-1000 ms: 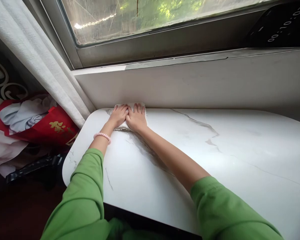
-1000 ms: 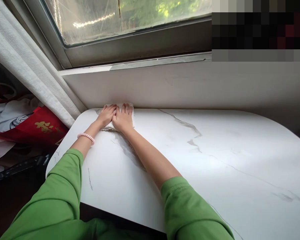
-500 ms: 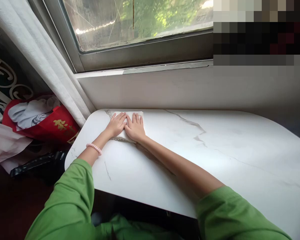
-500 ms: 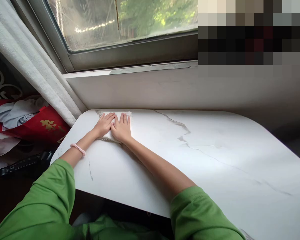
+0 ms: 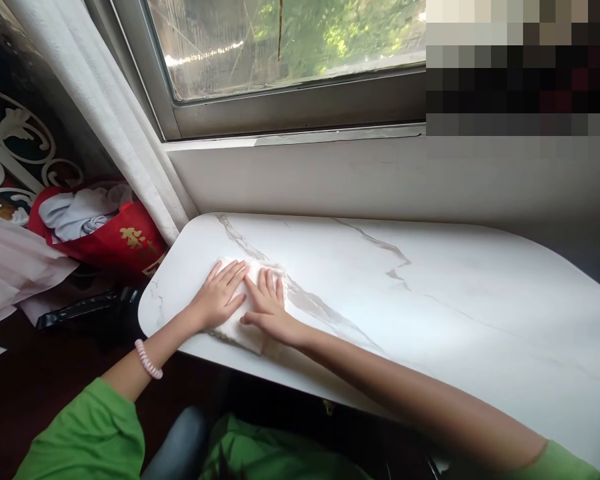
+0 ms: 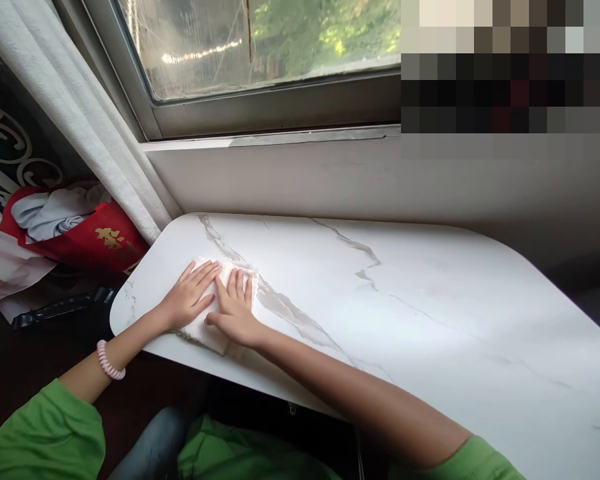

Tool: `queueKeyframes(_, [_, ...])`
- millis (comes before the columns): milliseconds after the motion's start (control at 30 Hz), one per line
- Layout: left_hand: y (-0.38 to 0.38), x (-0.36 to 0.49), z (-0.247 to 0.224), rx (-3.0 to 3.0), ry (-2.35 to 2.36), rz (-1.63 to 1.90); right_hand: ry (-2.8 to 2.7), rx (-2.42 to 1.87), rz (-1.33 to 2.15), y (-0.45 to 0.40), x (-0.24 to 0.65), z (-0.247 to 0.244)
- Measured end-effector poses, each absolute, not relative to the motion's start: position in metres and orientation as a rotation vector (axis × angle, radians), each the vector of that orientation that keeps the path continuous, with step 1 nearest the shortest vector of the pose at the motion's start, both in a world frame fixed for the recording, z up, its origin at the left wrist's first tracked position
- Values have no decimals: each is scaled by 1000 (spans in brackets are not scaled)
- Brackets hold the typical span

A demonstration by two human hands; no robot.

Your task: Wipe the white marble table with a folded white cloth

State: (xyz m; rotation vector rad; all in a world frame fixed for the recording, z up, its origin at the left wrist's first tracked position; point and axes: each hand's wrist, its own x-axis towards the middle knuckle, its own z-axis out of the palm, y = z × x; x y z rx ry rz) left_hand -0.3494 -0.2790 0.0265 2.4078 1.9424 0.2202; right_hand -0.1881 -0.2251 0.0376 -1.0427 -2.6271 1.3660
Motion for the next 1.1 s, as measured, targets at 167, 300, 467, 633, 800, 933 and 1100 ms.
queueKeyframes(167, [-316,-348,30,2413,1924,224,-2577,-888,1631,-253,-179,40])
queueKeyframes(300, [-334,-349,30,2415,1917,247,-2552,-813,1805,-265,-175,46])
queueKeyframes(467, [-341,-352,27,2398,1919,282,-2695,-779,1714,-270,-177,50])
queueKeyframes(633, [-323,-371,25,2354,1992,285,-2869,-730,1386,-251,-201,42])
queueKeyframes(800, [-268,-420,22,2333,2041,259,-2853,-822,1008,-207,-256,30])
queueKeyframes(933, [-208,-465,18,2305,2109,258,-2729,-939,769,-163,-308,19])
queueKeyframes(1100, [-149,-506,14,2304,2108,320,-2656,-1045,631,-118,-354,9])
